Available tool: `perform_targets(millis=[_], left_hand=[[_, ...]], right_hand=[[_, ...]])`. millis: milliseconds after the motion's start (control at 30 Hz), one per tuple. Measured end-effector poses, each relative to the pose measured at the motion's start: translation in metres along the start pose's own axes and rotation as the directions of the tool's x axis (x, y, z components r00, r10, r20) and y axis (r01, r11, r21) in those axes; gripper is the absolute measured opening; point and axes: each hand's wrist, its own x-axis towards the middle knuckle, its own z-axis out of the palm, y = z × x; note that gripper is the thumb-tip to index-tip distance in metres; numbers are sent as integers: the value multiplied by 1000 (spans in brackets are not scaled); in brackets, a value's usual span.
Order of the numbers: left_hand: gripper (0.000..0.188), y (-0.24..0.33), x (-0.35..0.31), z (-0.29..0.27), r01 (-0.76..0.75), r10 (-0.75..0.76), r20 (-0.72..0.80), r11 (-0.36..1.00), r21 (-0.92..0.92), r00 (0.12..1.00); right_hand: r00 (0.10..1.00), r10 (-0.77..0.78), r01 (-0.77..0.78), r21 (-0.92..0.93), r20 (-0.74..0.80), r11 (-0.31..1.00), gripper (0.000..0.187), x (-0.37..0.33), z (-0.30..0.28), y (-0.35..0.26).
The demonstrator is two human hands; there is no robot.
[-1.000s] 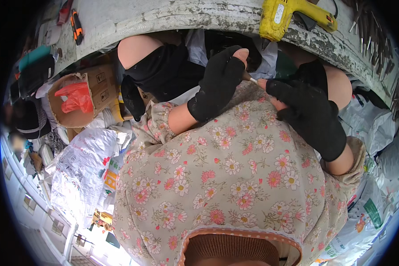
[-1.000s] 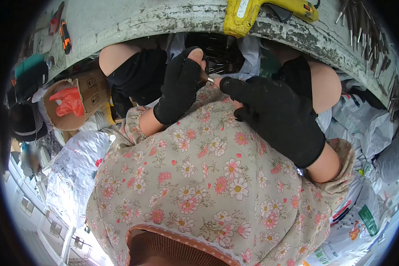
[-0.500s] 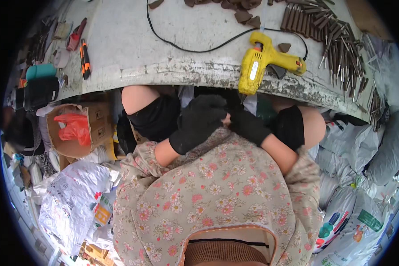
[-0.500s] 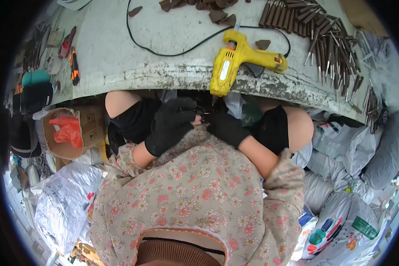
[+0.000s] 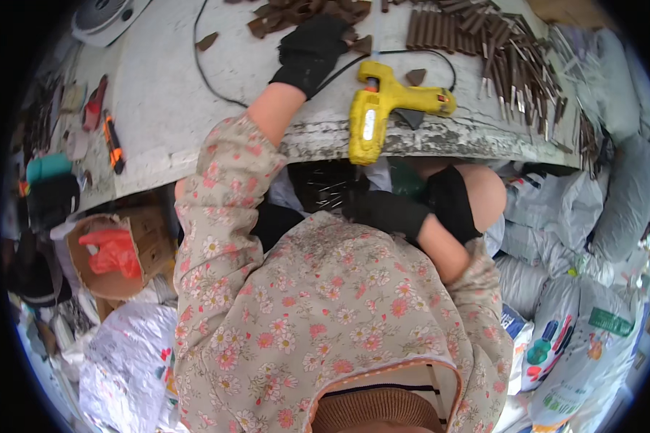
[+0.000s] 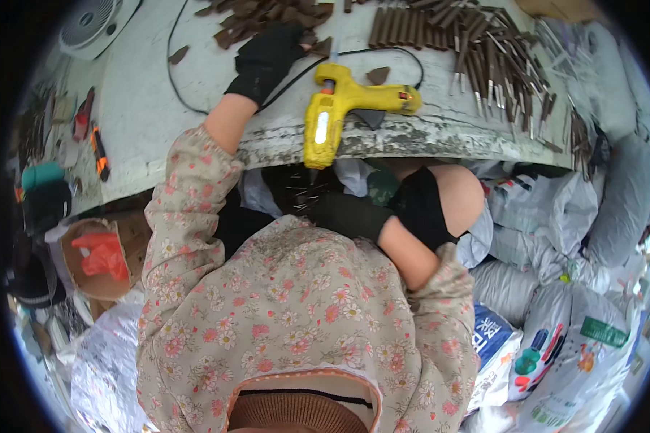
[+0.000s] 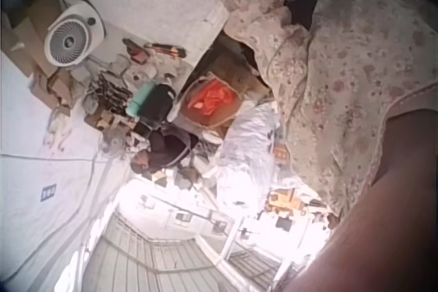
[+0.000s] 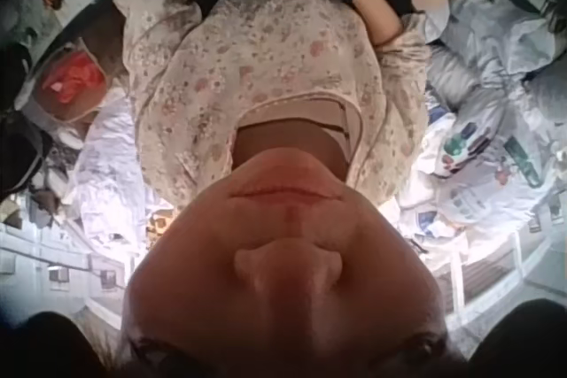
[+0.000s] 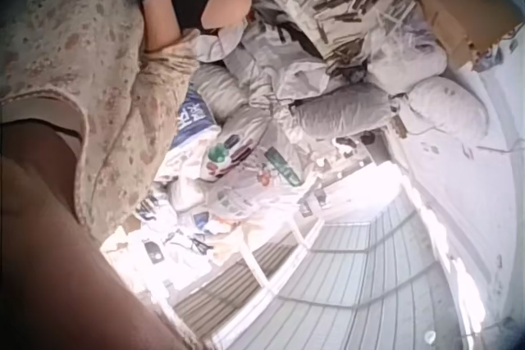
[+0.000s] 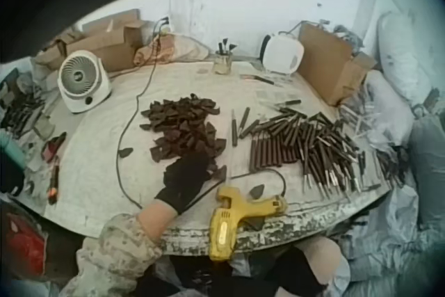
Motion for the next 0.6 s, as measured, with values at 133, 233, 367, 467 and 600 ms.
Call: perform_targets(millis=[133, 233, 367, 467, 600], left_hand=[[41, -23, -19, 13, 4, -24, -187, 995, -103, 982], [44, 0, -39, -20, 228, -229, 28, 938, -262, 973], [33, 57, -98, -65, 377, -447, 54, 678, -631, 893], [22, 88, -146, -89, 506, -501, 271, 426, -750, 822], [18, 98, -207, -67, 489, -551, 272, 293, -822, 789]], right_hand=[[994, 89, -28, 632, -66, 775, 18, -47, -121, 4], [774, 249, -171, 187, -582, 967, 22, -35, -189, 83], [428, 479, -838, -137, -766, 529, 37, 5, -268, 138], [307, 594, -939, -136, -744, 316, 42, 19, -284, 180], [426, 495, -905, -361, -757, 226, 39, 17, -279, 229]])
